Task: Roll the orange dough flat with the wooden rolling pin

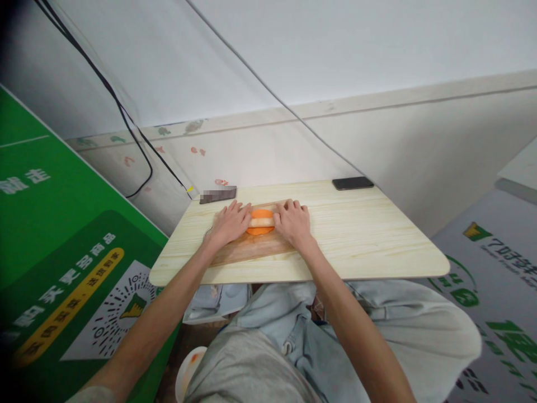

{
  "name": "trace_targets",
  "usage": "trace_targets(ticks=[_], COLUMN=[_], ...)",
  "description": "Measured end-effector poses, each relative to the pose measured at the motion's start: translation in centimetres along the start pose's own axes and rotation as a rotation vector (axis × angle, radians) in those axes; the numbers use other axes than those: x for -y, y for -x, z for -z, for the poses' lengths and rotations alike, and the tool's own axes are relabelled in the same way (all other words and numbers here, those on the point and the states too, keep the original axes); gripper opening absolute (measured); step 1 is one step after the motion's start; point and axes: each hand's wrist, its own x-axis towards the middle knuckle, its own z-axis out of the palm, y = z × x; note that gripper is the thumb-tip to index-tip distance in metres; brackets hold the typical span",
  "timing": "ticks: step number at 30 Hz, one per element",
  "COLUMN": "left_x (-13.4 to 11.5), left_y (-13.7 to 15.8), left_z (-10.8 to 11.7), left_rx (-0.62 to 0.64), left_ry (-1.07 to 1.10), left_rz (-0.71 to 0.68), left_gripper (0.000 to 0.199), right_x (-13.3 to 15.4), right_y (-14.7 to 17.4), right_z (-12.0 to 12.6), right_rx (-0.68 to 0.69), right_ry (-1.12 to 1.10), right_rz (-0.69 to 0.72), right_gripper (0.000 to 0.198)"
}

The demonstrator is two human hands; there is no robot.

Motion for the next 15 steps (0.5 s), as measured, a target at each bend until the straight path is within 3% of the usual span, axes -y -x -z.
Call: trace_targets(ticks=[15], left_x=[-1.9], left_y=[4.9], left_z=[0.9], left_rx=[-0.040], left_ry=[0.051], left_rz=[-0.016], left_gripper=[0.054], right_x=[0.2], right_y=[4.3], right_z=[0.3], right_rx=[-0.032], right_ry=[-0.015], right_rz=[0.160], right_gripper=[0.060])
